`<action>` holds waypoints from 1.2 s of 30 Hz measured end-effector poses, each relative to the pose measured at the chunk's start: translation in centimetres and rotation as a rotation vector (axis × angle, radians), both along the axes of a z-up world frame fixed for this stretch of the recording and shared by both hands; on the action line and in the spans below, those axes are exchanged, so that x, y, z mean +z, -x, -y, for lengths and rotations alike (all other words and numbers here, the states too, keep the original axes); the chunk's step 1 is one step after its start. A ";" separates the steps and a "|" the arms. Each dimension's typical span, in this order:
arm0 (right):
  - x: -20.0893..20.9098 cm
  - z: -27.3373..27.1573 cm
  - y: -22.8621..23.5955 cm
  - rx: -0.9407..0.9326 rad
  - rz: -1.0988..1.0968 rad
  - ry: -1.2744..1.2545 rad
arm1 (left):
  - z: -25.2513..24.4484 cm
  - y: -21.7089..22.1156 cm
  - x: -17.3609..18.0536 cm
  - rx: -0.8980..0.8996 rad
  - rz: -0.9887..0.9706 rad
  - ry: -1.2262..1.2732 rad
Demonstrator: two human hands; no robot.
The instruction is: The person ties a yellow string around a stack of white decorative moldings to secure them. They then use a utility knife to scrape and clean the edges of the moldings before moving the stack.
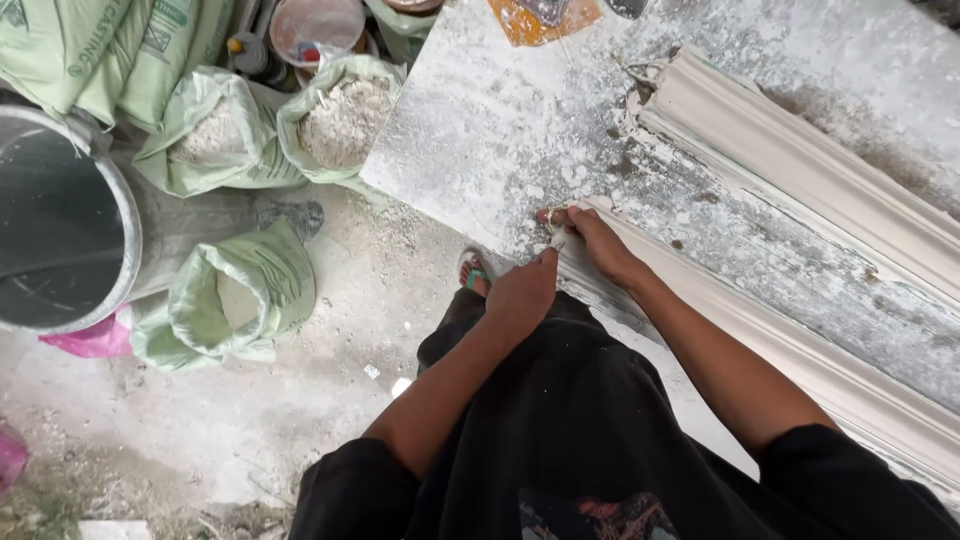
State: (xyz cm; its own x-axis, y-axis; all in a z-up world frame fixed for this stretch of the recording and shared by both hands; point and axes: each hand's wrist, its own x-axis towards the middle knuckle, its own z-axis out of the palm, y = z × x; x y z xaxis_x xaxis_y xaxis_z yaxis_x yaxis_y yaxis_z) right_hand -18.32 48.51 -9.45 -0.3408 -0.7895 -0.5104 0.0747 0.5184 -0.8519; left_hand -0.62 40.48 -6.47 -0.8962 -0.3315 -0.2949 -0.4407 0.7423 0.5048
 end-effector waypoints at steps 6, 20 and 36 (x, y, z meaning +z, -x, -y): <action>0.8 -0.2 -0.8 0.038 -0.221 -0.101 | 2.3 -1.7 2.0 0.034 0.207 -0.207; -3.8 -1.1 -0.4 -0.148 -0.036 -0.090 | -0.2 -2.2 -1.8 -0.054 -0.115 0.076; -2.9 -0.9 -0.8 -0.119 -0.095 -0.014 | 0.4 -1.2 -3.5 0.160 -0.150 -0.361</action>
State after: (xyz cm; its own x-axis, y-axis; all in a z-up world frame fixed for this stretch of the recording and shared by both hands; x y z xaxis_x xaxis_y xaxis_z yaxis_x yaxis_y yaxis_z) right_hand -17.53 49.40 -12.36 -0.4790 -0.7338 -0.4817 0.0554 0.5224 -0.8509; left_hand 0.56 40.08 -9.97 -0.8836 -0.3695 -0.2875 -0.4378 0.4343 0.7872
